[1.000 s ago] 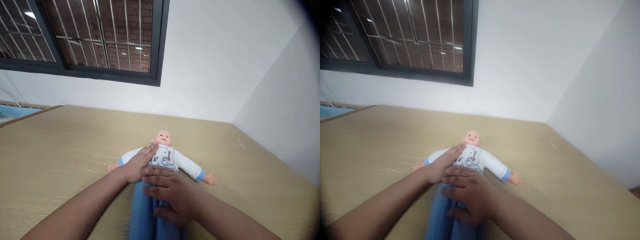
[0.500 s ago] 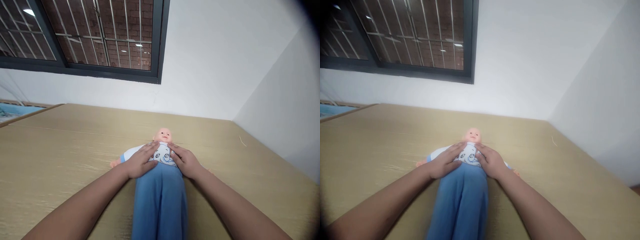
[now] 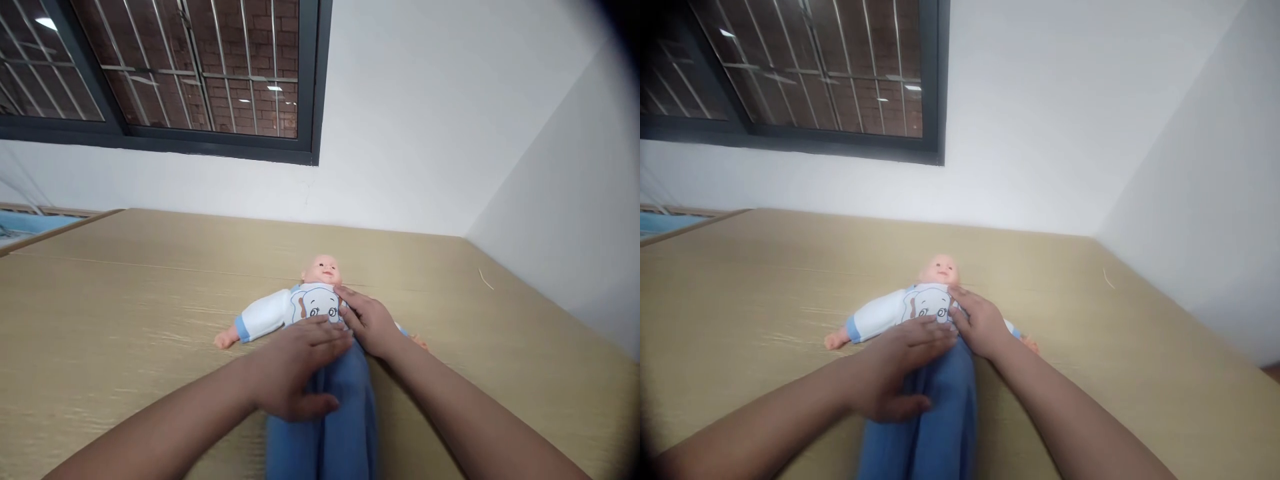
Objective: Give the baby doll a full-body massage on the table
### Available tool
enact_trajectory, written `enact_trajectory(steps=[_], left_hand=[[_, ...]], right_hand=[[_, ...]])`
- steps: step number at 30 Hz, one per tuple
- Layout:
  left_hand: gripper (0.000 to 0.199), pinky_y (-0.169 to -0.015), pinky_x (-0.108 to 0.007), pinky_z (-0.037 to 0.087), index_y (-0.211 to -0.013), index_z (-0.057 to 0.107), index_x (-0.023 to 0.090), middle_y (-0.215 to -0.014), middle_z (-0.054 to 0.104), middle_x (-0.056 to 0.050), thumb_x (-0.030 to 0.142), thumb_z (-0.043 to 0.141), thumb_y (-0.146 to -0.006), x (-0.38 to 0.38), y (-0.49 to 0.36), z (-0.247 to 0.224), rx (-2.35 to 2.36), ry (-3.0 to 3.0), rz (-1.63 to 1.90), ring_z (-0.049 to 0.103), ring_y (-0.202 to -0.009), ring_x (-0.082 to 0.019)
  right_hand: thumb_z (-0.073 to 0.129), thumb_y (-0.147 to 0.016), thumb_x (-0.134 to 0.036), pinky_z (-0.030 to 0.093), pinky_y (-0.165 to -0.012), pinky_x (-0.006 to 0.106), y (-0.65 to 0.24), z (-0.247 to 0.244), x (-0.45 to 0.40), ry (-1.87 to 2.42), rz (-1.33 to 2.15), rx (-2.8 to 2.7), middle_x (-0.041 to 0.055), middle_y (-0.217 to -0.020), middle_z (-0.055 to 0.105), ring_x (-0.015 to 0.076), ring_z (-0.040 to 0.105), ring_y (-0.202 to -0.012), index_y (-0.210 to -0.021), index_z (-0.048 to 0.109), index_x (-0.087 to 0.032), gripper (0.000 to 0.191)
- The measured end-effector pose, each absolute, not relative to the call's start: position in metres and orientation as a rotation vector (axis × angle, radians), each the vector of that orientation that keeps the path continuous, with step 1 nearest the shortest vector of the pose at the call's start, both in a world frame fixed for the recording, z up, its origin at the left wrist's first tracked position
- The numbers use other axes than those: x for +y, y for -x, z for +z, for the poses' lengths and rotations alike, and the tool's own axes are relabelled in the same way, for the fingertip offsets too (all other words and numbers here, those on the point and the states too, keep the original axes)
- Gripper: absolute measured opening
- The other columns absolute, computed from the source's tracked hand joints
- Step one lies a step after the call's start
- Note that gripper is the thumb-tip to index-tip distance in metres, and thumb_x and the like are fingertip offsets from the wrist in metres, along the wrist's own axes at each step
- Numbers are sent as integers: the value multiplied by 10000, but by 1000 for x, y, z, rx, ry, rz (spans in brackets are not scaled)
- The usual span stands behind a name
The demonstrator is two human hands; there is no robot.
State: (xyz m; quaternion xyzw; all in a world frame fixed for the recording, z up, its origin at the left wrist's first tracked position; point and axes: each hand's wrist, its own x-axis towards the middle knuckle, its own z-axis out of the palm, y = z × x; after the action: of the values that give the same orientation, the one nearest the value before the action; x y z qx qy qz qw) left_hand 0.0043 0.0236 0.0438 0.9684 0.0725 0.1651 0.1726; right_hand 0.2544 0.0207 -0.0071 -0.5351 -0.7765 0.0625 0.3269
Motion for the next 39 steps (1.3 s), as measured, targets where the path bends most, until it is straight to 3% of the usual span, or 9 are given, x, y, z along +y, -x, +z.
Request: enact_trajectory(steps=[3,6,19,25,27,29,33,36,39], left_hand=[[929,-1248,-498,206,-1606,156,166,-1628,222,-108,509,642,-893,32,-7,41,477,-2737,370,227,-1498,-312],[876,-1247,-495,215,-1603,174,156,-1640,169,-112,533,591,-932,50,-6,36,623,-2713,357,178,-1510,-316],[763,-1194,-519,301,-1557,317,201,-1575,345,-140,584,556,-943,83,8,30,812,-2592,483,315,-1453,-347],[1009,-1201,-537,277,-1595,186,193,-1611,256,-158,596,696,-823,85,11,26,714,-2614,457,253,-1474,-380],[1046,-1207,-536,269,-1602,138,191,-1627,206,-159,518,725,-801,84,11,26,727,-2626,408,225,-1484,-378],[1065,-1216,-533,252,-1604,108,181,-1638,160,-164,442,734,-783,84,11,26,735,-2646,351,202,-1494,-371],[1265,-1220,-539,233,-1607,73,150,-1638,123,-193,529,832,-669,84,10,24,766,-2646,278,150,-1503,-388],[1330,-1222,-544,213,-1608,87,144,-1637,121,-201,644,841,-632,85,10,23,762,-2648,275,129,-1507,-386],[1314,-1214,-556,221,-1608,123,177,-1632,162,-188,689,827,-624,86,10,22,710,-2642,355,166,-1497,-396]], right_hand=[[456,-1001,-382,449,-1126,414,-253,-7,21,1420,152,-2026,60,-1422,566,225,536,-1320,-1412,551,-193,462],[473,-997,-406,437,-1138,410,-251,-6,21,1442,150,-2034,57,-1421,567,224,536,-1320,-1418,547,-193,477],[488,-992,-386,451,-1112,477,-252,1,20,1396,104,-2043,99,-1368,608,263,556,-1286,-1389,572,-183,454],[513,-937,-243,267,-1214,540,-217,42,-25,1010,24,-2304,85,-1429,556,284,348,-1450,-1406,537,-203,472],[495,-969,-307,275,-1226,426,-202,52,-40,784,200,-2498,58,-1445,546,217,392,-1429,-1392,551,-209,438],[484,-997,-412,259,-1230,381,-193,54,-46,721,284,-2593,66,-1492,495,200,410,-1417,-1421,522,-178,486],[557,-952,-579,163,-1250,480,-202,43,-28,923,229,-2589,79,-1506,475,266,363,-1443,-1482,457,-195,662],[573,-944,-564,205,-1227,544,-221,33,-9,1082,172,-2510,99,-1536,431,310,309,-1467,-1509,424,-213,681],[525,-977,-539,320,-1180,531,-235,25,3,1299,130,-2362,120,-1543,414,305,350,-1445,-1513,410,-209,639]])
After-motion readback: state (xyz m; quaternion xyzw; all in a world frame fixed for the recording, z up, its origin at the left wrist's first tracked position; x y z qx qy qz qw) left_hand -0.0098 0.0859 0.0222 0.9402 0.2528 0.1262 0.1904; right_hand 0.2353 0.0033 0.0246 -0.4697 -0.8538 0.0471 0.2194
